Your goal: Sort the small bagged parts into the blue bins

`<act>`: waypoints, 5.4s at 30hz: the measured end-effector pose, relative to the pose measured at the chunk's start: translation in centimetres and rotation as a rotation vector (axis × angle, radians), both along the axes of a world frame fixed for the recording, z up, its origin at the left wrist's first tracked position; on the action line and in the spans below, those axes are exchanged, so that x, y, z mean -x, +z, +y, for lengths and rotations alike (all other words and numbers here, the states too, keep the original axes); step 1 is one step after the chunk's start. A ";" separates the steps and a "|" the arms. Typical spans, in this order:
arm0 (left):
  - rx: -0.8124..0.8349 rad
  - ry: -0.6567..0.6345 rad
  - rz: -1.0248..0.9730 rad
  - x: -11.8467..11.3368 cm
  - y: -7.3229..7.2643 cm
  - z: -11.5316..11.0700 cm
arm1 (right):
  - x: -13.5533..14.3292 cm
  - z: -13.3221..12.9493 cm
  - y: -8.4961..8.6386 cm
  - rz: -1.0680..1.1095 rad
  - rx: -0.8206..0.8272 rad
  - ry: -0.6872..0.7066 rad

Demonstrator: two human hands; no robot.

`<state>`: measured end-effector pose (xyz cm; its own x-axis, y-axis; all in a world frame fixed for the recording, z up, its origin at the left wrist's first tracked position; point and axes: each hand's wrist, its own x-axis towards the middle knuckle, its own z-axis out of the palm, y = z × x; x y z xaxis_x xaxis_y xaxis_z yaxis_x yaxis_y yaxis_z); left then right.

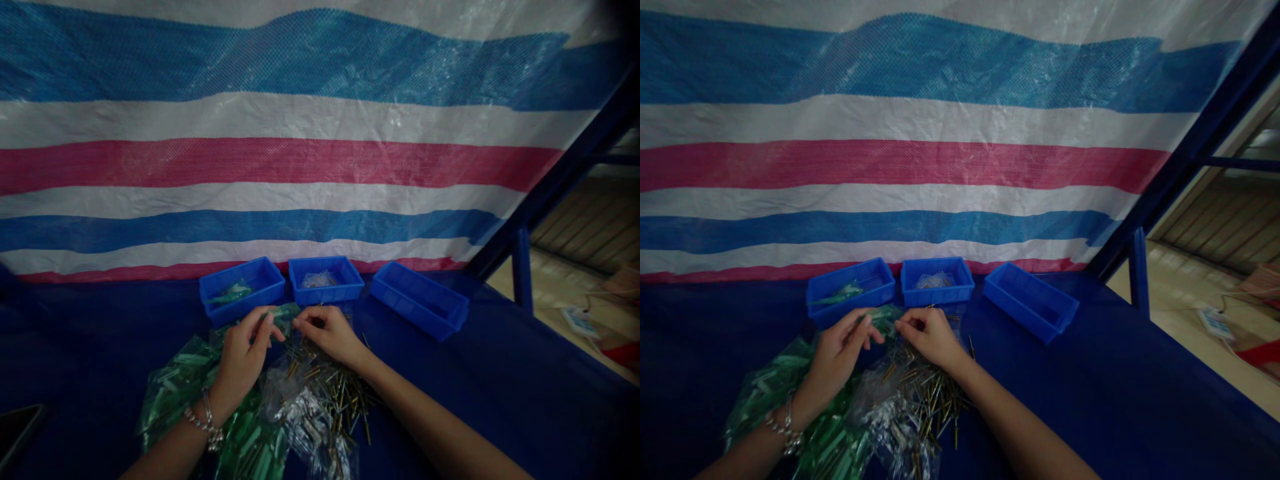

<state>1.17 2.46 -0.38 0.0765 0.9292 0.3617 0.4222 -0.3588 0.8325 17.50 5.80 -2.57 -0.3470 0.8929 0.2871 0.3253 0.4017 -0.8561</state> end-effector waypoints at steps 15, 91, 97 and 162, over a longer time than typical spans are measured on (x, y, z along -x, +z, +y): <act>0.002 -0.011 -0.074 0.0 0.0 -0.1 | 0.0 0.2 -0.3 0.043 0.014 -0.011; 0.096 0.011 0.074 0.0 -0.3 0.2 | -0.2 0.1 0.0 0.004 -0.054 0.020; 0.106 0.015 0.062 -0.1 -0.1 0.1 | -0.2 0.0 0.0 0.000 -0.042 0.016; 0.095 -0.037 0.125 -0.2 -0.1 0.1 | -0.3 0.0 0.1 -0.058 -0.056 -0.016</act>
<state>1.32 2.55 -0.48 0.1507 0.9544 0.2579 0.5125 -0.2985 0.8051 17.76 5.80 -2.44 -0.3502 0.8815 0.3167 0.3802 0.4428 -0.8120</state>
